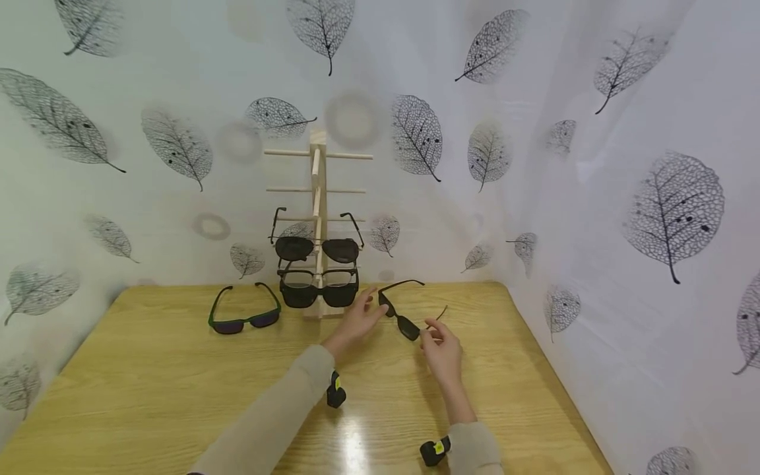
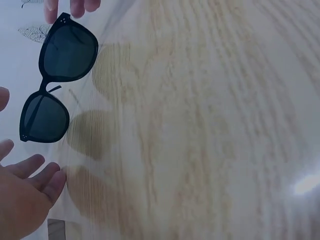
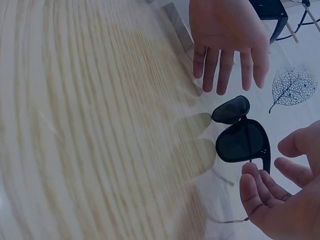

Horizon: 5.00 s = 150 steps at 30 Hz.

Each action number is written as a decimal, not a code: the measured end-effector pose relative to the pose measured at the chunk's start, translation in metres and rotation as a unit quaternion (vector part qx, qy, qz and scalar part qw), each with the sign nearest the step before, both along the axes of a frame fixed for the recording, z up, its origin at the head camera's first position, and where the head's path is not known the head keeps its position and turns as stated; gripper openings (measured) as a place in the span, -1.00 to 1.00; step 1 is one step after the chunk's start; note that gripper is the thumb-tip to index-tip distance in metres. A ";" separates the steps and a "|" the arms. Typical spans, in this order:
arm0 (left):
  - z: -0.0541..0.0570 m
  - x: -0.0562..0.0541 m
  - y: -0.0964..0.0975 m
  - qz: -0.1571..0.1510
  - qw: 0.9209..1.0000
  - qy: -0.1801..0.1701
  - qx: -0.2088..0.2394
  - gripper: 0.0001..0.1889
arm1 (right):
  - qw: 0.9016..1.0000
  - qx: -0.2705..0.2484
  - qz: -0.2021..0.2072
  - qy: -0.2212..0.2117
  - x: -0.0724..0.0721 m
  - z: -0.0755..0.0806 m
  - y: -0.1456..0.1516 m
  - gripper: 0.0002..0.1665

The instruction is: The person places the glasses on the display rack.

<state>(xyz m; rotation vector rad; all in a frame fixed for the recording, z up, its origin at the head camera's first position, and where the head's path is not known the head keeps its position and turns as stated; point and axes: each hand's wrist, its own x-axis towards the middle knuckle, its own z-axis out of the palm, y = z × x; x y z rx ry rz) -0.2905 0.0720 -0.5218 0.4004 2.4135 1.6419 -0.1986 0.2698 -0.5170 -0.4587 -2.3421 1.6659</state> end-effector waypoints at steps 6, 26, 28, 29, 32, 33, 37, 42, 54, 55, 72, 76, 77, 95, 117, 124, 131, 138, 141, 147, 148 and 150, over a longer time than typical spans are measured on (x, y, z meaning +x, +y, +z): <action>0.000 -0.008 -0.003 -0.021 0.999 -0.026 -0.011 -0.23 | 1.000 -0.008 0.007 0.003 -0.004 -0.004 -0.007 -0.59; -0.002 -0.005 0.002 0.017 0.999 0.027 -0.019 -0.66 | 1.000 0.007 -0.022 -0.005 -0.002 -0.009 -0.001 -0.60; -0.002 -0.003 0.003 0.026 0.999 0.032 -0.018 -0.66 | 0.999 0.010 -0.030 -0.001 -0.001 -0.009 0.001 -0.60; -0.003 -0.003 0.004 0.028 0.999 0.038 -0.019 -0.67 | 0.999 0.013 -0.034 0.000 -0.001 -0.009 0.002 -0.60; -0.003 0.000 0.006 0.031 0.998 0.054 -0.022 -0.65 | 0.999 0.025 -0.043 -0.003 0.001 -0.009 0.004 -0.59; -0.003 0.000 0.007 0.032 0.998 0.058 -0.023 -0.65 | 0.998 0.029 -0.046 -0.005 0.001 -0.009 0.004 -0.59; -0.003 0.001 0.009 0.031 0.997 0.066 -0.025 -0.67 | 0.998 0.040 -0.051 -0.014 0.002 -0.008 0.006 -0.59; 0.000 0.001 0.010 0.016 0.997 0.077 -0.024 -0.68 | 0.998 0.037 -0.055 -0.007 0.002 -0.006 0.009 -0.60; 0.011 0.010 0.011 0.005 0.996 0.089 -0.015 -0.71 | 0.993 0.074 -0.086 0.025 0.005 0.005 0.016 -0.64; 0.012 0.011 0.011 0.005 0.996 0.092 -0.017 -0.72 | 0.993 0.074 -0.089 0.025 0.006 0.006 0.016 -0.64; 0.058 0.040 0.028 0.032 0.985 0.170 -0.005 -0.69 | 0.988 0.052 -0.110 0.093 0.014 0.050 0.030 -0.63; 0.071 0.045 0.027 0.028 0.984 0.174 0.000 -0.68 | 0.987 0.033 -0.106 0.115 0.017 0.062 0.030 -0.63; 0.076 0.047 0.026 0.027 0.985 0.173 0.001 -0.67 | 0.987 0.030 -0.105 0.122 0.017 0.065 0.029 -0.64; 0.150 0.069 0.001 0.066 0.957 0.283 0.026 -0.73 | 0.975 -0.001 -0.073 0.209 0.019 0.122 0.015 -0.69; 0.192 0.080 -0.041 0.086 0.934 0.338 0.082 -0.78 | 0.970 -0.002 -0.002 0.242 0.015 0.165 -0.013 -0.69; 0.199 0.083 -0.056 0.094 0.925 0.356 0.093 -0.81 | 0.967 -0.007 0.016 0.256 0.012 0.176 -0.027 -0.70; 0.208 0.088 -0.070 0.105 0.924 0.356 0.091 -0.79 | 0.960 0.002 0.029 0.279 0.009 0.186 -0.037 -0.71; 0.211 0.094 -0.080 0.116 0.925 0.350 0.087 -0.79 | 0.953 0.002 0.047 0.299 0.008 0.192 -0.045 -0.72; 0.213 0.097 -0.085 0.118 0.927 0.345 0.092 -0.78 | 0.951 0.000 0.056 0.305 0.006 0.194 -0.049 -0.72; 0.216 0.102 -0.096 0.123 0.933 0.322 0.100 -0.78 | 0.948 -0.003 0.075 0.309 0.003 0.199 -0.058 -0.72; 0.216 0.103 -0.098 0.126 0.934 0.320 0.100 -0.78 | 0.948 -0.001 0.078 0.309 0.003 0.200 -0.060 -0.72; 0.218 0.104 -0.102 0.130 0.934 0.319 0.099 -0.77 | 0.947 -0.003 0.085 0.310 0.002 0.201 -0.064 -0.72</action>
